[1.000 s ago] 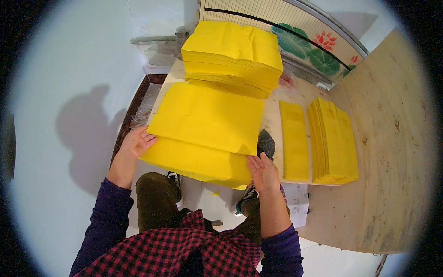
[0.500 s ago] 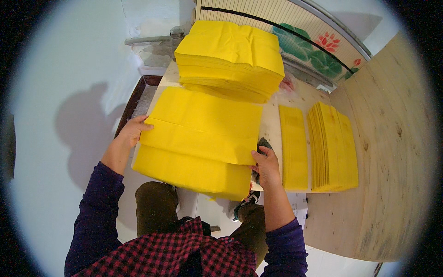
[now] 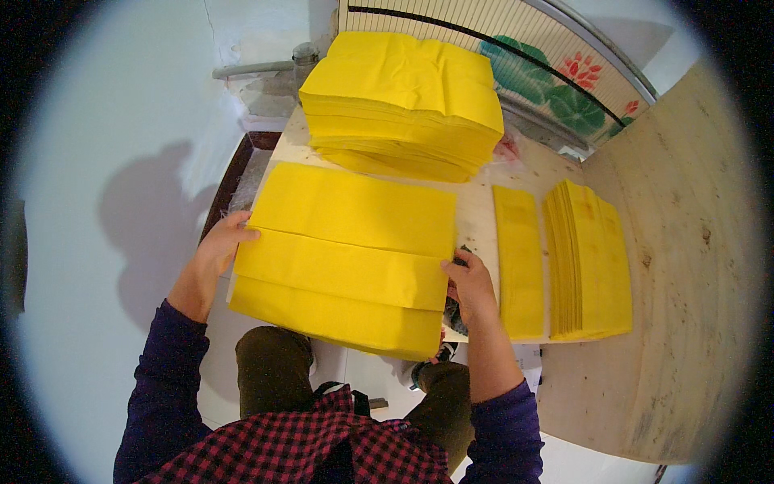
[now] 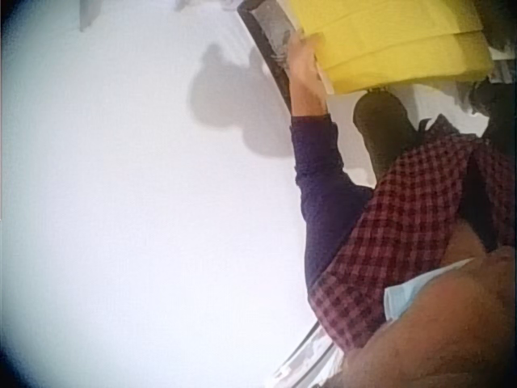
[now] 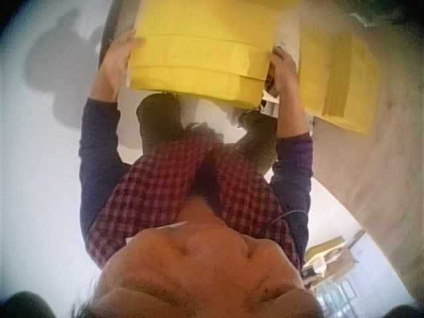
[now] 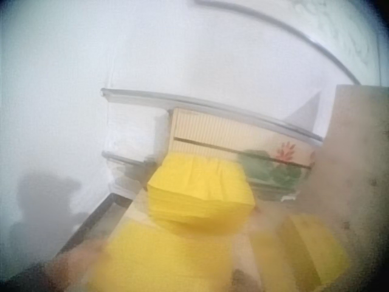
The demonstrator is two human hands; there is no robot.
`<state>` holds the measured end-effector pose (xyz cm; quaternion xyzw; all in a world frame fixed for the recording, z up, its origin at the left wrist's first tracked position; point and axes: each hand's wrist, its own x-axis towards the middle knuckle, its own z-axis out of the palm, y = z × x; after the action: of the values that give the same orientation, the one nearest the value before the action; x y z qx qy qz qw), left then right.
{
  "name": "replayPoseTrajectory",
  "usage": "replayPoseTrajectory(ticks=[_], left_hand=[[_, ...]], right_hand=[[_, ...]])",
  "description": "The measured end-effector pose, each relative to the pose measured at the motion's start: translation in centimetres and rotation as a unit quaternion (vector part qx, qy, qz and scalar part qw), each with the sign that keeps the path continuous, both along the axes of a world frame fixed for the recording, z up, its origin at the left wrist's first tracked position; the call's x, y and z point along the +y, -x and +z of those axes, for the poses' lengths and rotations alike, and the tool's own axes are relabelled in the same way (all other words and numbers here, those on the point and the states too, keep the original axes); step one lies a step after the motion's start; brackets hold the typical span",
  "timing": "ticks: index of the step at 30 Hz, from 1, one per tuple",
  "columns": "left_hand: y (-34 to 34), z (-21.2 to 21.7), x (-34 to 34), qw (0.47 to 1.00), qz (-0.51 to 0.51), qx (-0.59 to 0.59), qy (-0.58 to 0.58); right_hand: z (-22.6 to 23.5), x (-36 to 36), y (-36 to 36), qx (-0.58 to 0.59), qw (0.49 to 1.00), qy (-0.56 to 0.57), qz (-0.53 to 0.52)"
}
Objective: The person folds yellow paper sheets on a table, aligning edges and creasing folds by hand. They repeatedly pick up sheets, fold them in half, and stack the finished pieces.
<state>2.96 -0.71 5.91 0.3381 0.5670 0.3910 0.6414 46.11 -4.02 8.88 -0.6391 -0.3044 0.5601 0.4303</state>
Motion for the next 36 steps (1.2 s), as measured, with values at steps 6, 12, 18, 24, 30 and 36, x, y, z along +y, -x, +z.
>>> replayPoseTrajectory(ticks=[6, 12, 18, 24, 30, 36], left_hand=[[-0.9, 1.2, 3.6, 0.999, 0.017, 0.029, 0.024], [-0.8, 0.9, 8.0, 0.998, 0.003, 0.054, 0.030], [1.1, 0.0, 9.1, 0.998, -0.062, 0.029, -0.008], [1.7, -0.2, 8.4, 0.991, -0.058, 0.085, -0.080], [1.0, -0.8, 6.0, 0.988, -0.002, 0.080, -0.134], [2.2, -2.7, 4.1, 0.958, -0.012, 0.032, -0.284]], right_hand=[[-0.7, 4.6, -0.8, -0.061, 0.997, -0.003, 0.041], [-1.5, 9.1, -2.2, -0.068, 0.991, 0.021, 0.115], [-0.7, 10.9, -3.2, -0.072, 0.982, 0.062, 0.162], [0.0, 10.1, -2.4, -0.092, 0.980, 0.009, 0.175], [-0.8, 7.9, -0.9, -0.140, 0.979, -0.085, 0.119], [-3.8, 5.3, -0.8, -0.094, 0.946, -0.292, 0.104]])
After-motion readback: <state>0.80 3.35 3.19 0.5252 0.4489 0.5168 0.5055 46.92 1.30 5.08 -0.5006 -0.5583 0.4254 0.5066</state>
